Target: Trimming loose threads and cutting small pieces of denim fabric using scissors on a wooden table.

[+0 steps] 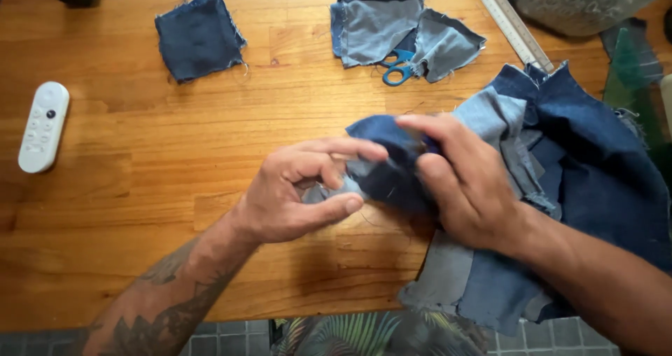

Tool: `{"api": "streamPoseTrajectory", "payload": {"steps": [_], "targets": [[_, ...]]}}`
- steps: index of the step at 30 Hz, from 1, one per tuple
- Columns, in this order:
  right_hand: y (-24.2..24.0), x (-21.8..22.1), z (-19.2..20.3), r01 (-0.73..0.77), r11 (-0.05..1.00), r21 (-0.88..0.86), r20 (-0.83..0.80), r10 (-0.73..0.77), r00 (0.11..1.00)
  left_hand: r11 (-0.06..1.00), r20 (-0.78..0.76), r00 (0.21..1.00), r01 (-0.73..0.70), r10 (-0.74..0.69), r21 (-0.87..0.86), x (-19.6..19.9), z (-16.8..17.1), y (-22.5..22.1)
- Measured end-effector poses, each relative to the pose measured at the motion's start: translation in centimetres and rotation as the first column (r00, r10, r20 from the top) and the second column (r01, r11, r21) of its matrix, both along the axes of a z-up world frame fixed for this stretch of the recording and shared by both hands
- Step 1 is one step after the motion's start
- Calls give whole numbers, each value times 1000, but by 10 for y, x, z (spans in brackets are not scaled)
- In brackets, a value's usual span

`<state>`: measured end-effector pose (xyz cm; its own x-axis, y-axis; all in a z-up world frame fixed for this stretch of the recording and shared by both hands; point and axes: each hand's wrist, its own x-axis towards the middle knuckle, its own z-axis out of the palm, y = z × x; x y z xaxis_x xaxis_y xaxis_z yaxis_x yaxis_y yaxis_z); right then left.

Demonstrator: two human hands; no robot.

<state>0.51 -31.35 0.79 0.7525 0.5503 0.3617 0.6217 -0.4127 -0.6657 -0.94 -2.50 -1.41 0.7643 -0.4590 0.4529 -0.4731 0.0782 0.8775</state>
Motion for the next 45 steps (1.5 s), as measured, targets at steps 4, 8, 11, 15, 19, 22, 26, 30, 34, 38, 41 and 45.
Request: {"api": "streamPoseTrajectory", "payload": {"steps": [4,8,11,15,19,22,26,30,34,38,41,45], "targets": [[-8,-17,9,-19,999,-41,224,28,974,996,31,996,-86,86,-10,2,-4,0],[-5,-25,-4,-4,991,-135,276,41,960,963,229,947,-253,227,92,4,-1,-5],[1,-26,-13,117,967,-225,319,-40,947,961,229,945,-259,232,100,3,-7,-11],[6,-25,-21,225,926,-302,310,-128,942,974,182,964,-210,192,84,4,-8,-16],[7,-23,-24,235,921,-312,302,-139,943,978,162,971,-191,176,86,3,-13,-14],[11,-23,-26,223,927,-302,305,-128,944,972,182,964,-214,194,98,1,-14,-14],[14,-23,-29,248,919,-306,326,-143,934,971,201,961,-214,190,105,1,-10,-14],[16,-25,-33,294,906,-304,347,-182,920,975,208,962,-201,177,98,1,-10,-13],[18,-26,-33,322,894,-311,342,-211,916,974,215,960,-205,181,94,2,-11,-13],[18,-24,-29,286,915,-283,324,-190,927,973,211,961,-204,179,106,1,-10,-13],[17,-25,-30,283,916,-286,309,-191,932,976,202,964,-196,173,97,0,-10,-11],[17,-25,-30,287,909,-303,305,-192,933,978,216,963,-187,164,95,0,-12,-10]]}}
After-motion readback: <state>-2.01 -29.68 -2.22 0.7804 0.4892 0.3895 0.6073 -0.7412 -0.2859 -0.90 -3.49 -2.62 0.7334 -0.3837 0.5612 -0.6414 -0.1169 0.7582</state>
